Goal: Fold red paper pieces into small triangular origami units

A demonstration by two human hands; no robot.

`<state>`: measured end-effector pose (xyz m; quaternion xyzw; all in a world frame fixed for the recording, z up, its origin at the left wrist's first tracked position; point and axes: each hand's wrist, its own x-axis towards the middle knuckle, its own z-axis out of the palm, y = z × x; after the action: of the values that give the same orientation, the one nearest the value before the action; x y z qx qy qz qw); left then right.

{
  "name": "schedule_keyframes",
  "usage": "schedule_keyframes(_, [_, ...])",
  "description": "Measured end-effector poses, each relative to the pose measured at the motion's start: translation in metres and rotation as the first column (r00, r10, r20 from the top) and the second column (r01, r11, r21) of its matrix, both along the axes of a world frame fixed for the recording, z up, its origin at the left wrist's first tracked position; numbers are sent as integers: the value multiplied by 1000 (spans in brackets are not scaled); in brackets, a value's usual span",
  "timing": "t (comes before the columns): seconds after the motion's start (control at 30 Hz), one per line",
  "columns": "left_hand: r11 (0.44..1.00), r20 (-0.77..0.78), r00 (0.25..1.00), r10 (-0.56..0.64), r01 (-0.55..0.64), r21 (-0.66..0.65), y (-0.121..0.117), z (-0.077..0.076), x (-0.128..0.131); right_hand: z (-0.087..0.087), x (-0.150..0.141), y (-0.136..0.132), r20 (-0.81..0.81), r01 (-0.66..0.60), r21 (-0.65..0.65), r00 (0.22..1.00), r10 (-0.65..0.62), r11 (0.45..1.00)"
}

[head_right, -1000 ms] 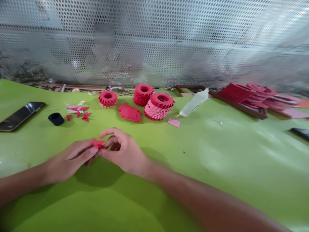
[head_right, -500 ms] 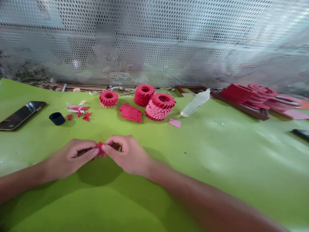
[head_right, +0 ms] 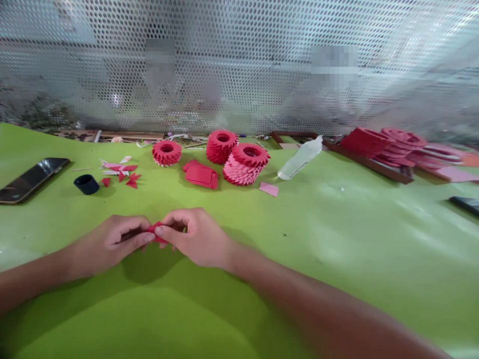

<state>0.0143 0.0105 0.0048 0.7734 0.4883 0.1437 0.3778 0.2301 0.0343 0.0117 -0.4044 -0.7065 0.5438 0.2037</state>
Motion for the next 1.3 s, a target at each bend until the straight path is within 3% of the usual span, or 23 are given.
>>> schedule_keyframes(0.3, [999,11,1000,-12,12,-45,1,0,-1,-2,1,3,-37,-39,-137,999,34,990])
schedule_keyframes(0.63, [998,160,987,5,4,-56,-3,4,1,0,1,1,-84,-29,-100,996,21,995])
schedule_keyframes(0.83, [998,149,988,44,-36,-56,-3,2,2,1,2,0,-110,-68,-84,992,59,994])
schedule_keyframes(1.07, [993,227,974,14,14,-120,-3,0,-4,-2,3,2,-152,-60,-99,987,45,993])
schedule_keyframes(1.3, [996,266,962,55,-34,-82,-2,-5,-3,-5,1,1,-108,-35,-68,994,27,997])
